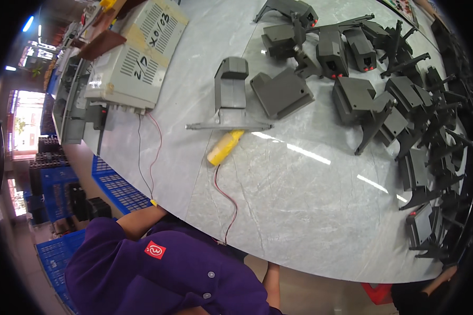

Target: Assemble small electronic components into plastic housings using a manual tool and testing with a power supply.

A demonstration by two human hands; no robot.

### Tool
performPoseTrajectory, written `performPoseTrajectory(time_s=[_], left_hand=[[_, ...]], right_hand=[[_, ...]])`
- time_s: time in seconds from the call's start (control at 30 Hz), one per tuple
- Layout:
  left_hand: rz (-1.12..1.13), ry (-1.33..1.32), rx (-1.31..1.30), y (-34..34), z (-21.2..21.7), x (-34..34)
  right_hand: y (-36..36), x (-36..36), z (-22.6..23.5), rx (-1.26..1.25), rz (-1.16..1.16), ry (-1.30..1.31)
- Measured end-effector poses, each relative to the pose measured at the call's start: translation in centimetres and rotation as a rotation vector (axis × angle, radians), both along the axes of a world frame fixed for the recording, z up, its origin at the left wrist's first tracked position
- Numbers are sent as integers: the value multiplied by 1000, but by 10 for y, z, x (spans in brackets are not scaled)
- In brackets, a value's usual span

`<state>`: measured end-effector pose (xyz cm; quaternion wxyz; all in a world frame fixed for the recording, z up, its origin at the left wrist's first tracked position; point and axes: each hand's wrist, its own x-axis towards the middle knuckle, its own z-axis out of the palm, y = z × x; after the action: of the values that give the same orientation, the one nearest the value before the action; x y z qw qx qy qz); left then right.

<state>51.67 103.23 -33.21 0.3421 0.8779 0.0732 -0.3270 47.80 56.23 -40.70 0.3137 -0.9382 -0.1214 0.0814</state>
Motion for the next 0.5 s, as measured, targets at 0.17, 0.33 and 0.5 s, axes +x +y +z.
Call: performPoseTrajectory(time_s=[0.17,0.33,0.5], left_hand=[[-247,-354,264,3,-29,-33],[55,-41,239,-7,56,-28],[189,-191,-244,-15,127,-54]], right_hand=[[29,31,115,-25,130,1005],[81,93,280,664,290,703],[173,197,329,439,12,-481]])
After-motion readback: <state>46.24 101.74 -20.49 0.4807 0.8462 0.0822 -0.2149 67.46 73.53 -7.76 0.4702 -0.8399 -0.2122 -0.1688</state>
